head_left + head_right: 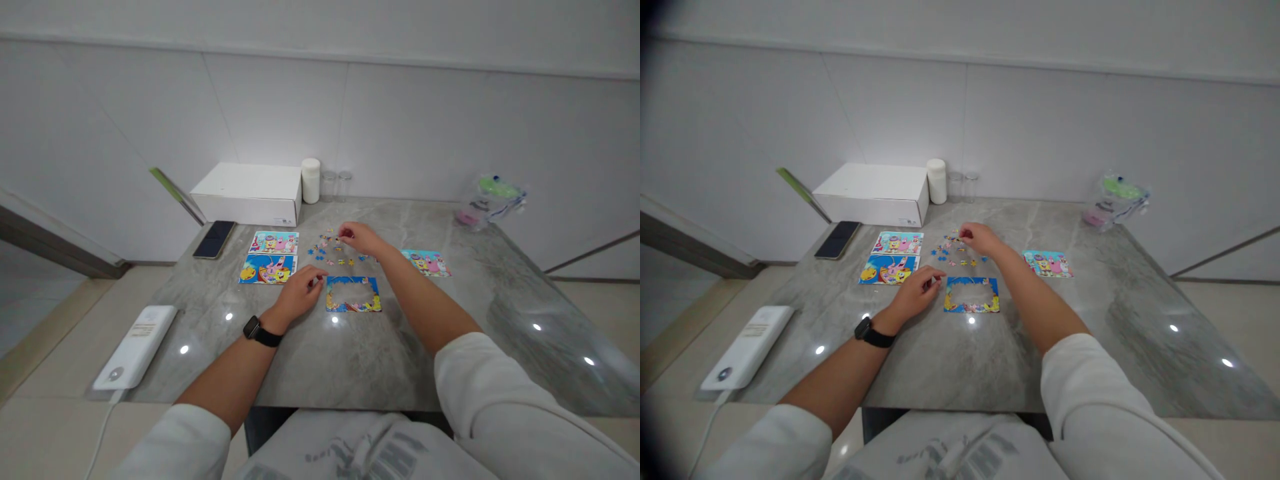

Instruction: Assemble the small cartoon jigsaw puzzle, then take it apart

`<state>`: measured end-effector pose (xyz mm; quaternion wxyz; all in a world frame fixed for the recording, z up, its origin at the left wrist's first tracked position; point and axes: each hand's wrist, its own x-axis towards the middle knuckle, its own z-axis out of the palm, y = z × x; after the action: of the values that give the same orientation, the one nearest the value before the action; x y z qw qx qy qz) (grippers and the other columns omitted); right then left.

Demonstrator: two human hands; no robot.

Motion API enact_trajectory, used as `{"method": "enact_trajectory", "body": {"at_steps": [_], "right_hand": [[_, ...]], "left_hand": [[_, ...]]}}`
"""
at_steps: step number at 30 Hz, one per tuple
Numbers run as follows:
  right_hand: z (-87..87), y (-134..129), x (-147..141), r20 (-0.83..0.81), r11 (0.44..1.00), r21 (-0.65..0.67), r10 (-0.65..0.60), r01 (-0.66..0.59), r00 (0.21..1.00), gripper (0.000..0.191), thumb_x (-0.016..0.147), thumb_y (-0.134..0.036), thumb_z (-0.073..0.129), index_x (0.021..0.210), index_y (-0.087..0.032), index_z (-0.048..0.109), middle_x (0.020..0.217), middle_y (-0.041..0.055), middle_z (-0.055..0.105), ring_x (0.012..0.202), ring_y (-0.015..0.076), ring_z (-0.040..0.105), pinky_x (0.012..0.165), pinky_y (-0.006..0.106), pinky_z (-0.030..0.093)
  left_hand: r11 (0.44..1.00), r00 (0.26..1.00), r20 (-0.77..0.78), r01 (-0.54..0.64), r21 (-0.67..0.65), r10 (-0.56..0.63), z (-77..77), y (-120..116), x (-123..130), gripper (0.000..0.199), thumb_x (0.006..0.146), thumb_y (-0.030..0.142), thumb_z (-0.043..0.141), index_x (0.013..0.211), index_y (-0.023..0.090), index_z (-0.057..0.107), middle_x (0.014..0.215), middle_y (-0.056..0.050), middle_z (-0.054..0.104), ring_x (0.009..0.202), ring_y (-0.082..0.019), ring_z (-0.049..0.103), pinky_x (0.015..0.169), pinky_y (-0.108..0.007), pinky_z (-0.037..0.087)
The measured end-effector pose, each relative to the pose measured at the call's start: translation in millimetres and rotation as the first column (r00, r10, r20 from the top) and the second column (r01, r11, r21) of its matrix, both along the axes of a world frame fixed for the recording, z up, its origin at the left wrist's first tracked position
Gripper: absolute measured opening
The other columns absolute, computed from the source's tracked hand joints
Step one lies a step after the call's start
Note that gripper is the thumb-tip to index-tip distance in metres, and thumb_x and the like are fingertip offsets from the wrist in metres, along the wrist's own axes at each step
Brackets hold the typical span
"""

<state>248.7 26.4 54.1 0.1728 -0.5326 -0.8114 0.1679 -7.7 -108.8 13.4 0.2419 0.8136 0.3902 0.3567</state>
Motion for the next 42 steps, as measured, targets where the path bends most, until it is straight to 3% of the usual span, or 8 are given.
{"method": "enact_trajectory", "body": {"at_steps": [6, 12, 17, 21, 23, 26, 31, 42], "right_hand": [[-14.2, -67.0, 96.9, -0.477, 0.983, -0.088, -0.182, 0.159, 0.860, 0.025, 0.086, -0.043, 0.068, 0.094, -0.020, 0.073, 0.080, 0.0016, 0.070, 0.071, 0.0165, 0.059, 0.068, 0.029, 0.047], [-34.1, -118.9, 102.4, -0.658, 0.971, -0.186, -0.236, 0.148, 0.715, 0.031, 0.079, -0.048, 0.076, 0.094, -0.022, 0.069, 0.080, 0.0000, 0.069, 0.071, 0.0155, 0.059, 0.069, 0.029, 0.049], [-46.4, -131.9, 88.0, -0.625, 0.982, -0.173, -0.172, 0.080, 0.762, 0.022, 0.079, -0.040, 0.074, 0.086, -0.021, 0.069, 0.079, -0.0005, 0.070, 0.074, 0.0155, 0.061, 0.071, 0.028, 0.049], [-46.9, -138.8, 86.9, -0.534, 0.986, -0.166, -0.095, 0.006, 0.840, 0.012, 0.082, -0.029, 0.071, 0.089, -0.019, 0.073, 0.080, -0.0004, 0.070, 0.073, 0.0149, 0.060, 0.070, 0.027, 0.047], [-44.7, -143.6, 87.3, -0.481, 0.988, -0.151, -0.053, -0.023, 0.875, 0.010, 0.083, -0.023, 0.070, 0.091, -0.019, 0.074, 0.082, 0.0004, 0.072, 0.075, 0.0149, 0.062, 0.072, 0.027, 0.048], [-40.1, -150.0, 86.9, -0.418, 0.989, -0.143, -0.024, -0.040, 0.908, 0.011, 0.085, -0.017, 0.067, 0.092, -0.018, 0.075, 0.086, 0.0018, 0.075, 0.077, 0.0152, 0.064, 0.076, 0.027, 0.049], [-32.5, -157.4, 84.2, -0.361, 0.988, -0.131, 0.030, -0.083, 0.932, 0.014, 0.089, -0.015, 0.065, 0.095, -0.018, 0.078, 0.094, 0.0041, 0.077, 0.083, 0.0163, 0.067, 0.079, 0.028, 0.050], [-27.4, -166.0, 76.7, -0.268, 0.975, -0.151, 0.116, -0.161, 0.957, 0.017, 0.090, -0.015, 0.064, 0.094, -0.021, 0.080, 0.094, 0.0045, 0.076, 0.088, 0.0188, 0.068, 0.082, 0.029, 0.048]], "left_hand": [[1.000, 0.999, -0.035, 0.024, -0.015, -0.024, -0.6, -0.7, 2.3, 0.021, 0.100, 0.021, 0.058, 0.115, 0.021, 0.072, 0.105, -0.005, 0.071, 0.084, -0.017, 0.063, 0.078, -0.031, 0.051], [0.999, 0.999, -0.041, 0.013, 0.034, -0.011, 4.1, -5.0, 11.1, 0.020, 0.100, 0.022, 0.057, 0.113, 0.021, 0.072, 0.107, -0.005, 0.071, 0.083, -0.016, 0.063, 0.080, -0.032, 0.053], [0.999, 0.998, -0.062, 0.003, 0.041, 0.000, 31.4, -14.5, 26.1, 0.018, 0.100, 0.025, 0.060, 0.112, 0.021, 0.072, 0.108, -0.005, 0.071, 0.082, -0.015, 0.062, 0.080, -0.031, 0.053], [0.979, 0.957, -0.209, 0.199, -0.039, -0.203, 47.2, -24.3, 50.8, 0.013, 0.099, 0.029, 0.065, 0.099, 0.022, 0.076, 0.101, -0.005, 0.069, 0.089, -0.018, 0.064, 0.083, -0.032, 0.053], [0.962, 0.926, -0.263, 0.262, -0.072, -0.272, 42.7, -29.8, 63.6, 0.012, 0.098, 0.029, 0.067, 0.098, 0.023, 0.076, 0.101, -0.005, 0.069, 0.089, -0.019, 0.065, 0.083, -0.033, 0.054], [0.974, 0.939, -0.272, 0.224, 0.028, -0.208, 24.6, -36.7, 75.0, 0.015, 0.101, 0.025, 0.063, 0.109, 0.022, 0.075, 0.110, -0.008, 0.071, 0.103, -0.023, 0.066, 0.093, -0.038, 0.054], [0.939, 0.895, -0.362, 0.322, 0.118, -0.262, 2.9, -40.8, 74.8, 0.017, 0.102, 0.025, 0.062, 0.113, 0.022, 0.075, 0.110, -0.009, 0.070, 0.104, -0.025, 0.063, 0.093, -0.041, 0.052], [0.929, 0.840, -0.467, 0.357, 0.092, -0.277, 12.2, -49.5, 74.6, 0.031, 0.100, 0.033, 0.066, 0.130, 0.029, 0.074, 0.123, -0.009, 0.065, 0.111, -0.027, 0.057, 0.102, -0.047, 0.047]]}}
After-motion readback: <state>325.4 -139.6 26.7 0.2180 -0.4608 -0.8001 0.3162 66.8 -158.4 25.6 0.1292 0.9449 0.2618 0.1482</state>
